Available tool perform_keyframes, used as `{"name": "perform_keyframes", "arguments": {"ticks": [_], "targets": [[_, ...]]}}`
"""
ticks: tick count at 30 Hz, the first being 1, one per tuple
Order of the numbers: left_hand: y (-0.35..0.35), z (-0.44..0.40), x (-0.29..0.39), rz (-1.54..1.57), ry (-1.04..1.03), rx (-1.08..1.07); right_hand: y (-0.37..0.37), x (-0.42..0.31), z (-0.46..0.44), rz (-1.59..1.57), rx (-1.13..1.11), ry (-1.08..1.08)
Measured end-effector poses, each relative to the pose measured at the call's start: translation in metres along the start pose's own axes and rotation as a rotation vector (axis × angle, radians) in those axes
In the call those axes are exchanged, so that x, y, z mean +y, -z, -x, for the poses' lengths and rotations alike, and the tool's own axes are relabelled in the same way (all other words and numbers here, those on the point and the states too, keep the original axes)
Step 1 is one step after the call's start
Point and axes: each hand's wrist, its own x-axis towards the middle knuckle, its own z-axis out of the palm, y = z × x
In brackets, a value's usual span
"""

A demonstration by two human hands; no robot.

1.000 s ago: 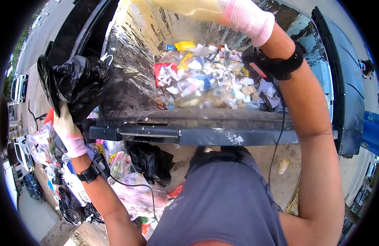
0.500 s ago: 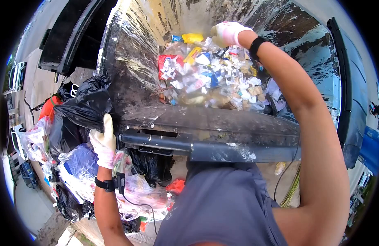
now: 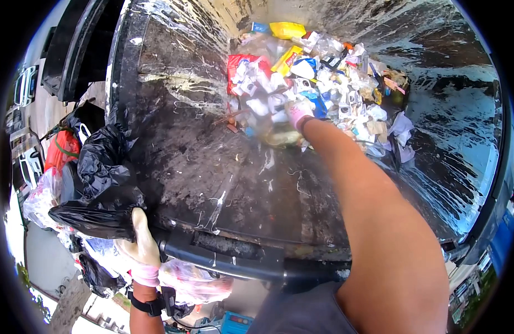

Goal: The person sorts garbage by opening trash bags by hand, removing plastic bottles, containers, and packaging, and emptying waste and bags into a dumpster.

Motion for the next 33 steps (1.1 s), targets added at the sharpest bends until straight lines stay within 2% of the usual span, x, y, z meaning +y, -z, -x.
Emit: {"name": "perform_keyframes", "arguments": {"ticks": [1,4,6,8,9,12,14,15,16,17,18,20,22,25,27,30,33], "targets": [[-0.002,0.0,-0.002,0.0,-0.034,0.021,0.024,-0.005,0.015,0.013,-0.032,-0.013],[-0.01,0.001,0.002,0.067,0.034,0.084,-0.016,-0.018,0.009,-0.115,-0.091,-0.116],[-0.002,0.002,-0.007,0.048,0.042,-0.01,-0.023,-0.024,0.029,-0.345,0.212,-0.236],[-0.001,0.004,-0.014,-0.044,-0.027,-0.025,0.007,-0.025,0.065,-0.343,0.201,-0.11],[-0.002,0.002,-0.007,0.01,0.04,-0.01,0.017,-0.021,0.079,-0.372,0.056,-0.055],[-0.004,-0.003,0.002,0.019,-0.029,0.024,0.056,-0.003,0.116,-0.515,-0.205,-0.035],[0.003,0.001,-0.001,0.025,0.102,-0.046,0.056,0.013,0.123,-0.704,-0.302,-0.162],[0.005,0.003,-0.003,0.023,0.17,-0.087,0.042,0.024,0.13,-0.685,-0.142,-0.179],[0.005,0.003,-0.002,0.028,0.16,-0.09,0.058,0.035,0.138,-0.599,-0.125,-0.156],[0.005,0.002,-0.001,0.031,0.152,-0.093,0.045,0.049,0.14,-0.72,-0.065,-0.282],[0.005,0.002,0.001,0.033,0.145,-0.096,0.022,0.066,0.141,-0.838,-0.002,-0.408],[0.004,0.002,0.01,0.054,0.229,-0.088,-0.054,0.103,0.137,-0.84,0.343,-0.477],[0.004,0.002,0.013,0.021,0.258,-0.077,-0.051,0.13,0.146,-0.835,0.337,-0.734],[0.003,0.004,0.009,-0.06,0.315,-0.053,-0.042,0.15,0.157,-0.845,0.449,-0.847],[0.001,0.003,0.017,-0.105,0.385,-0.02,-0.016,0.142,0.16,-0.835,0.542,-0.812],[0.0,0.003,0.021,-0.156,0.404,0.01,0.048,0.092,0.161,-0.91,0.581,-0.543],[0.0,0.005,0.01,-0.111,0.397,0.006,0.102,0.024,0.134,-0.997,0.207,-0.197]]}}
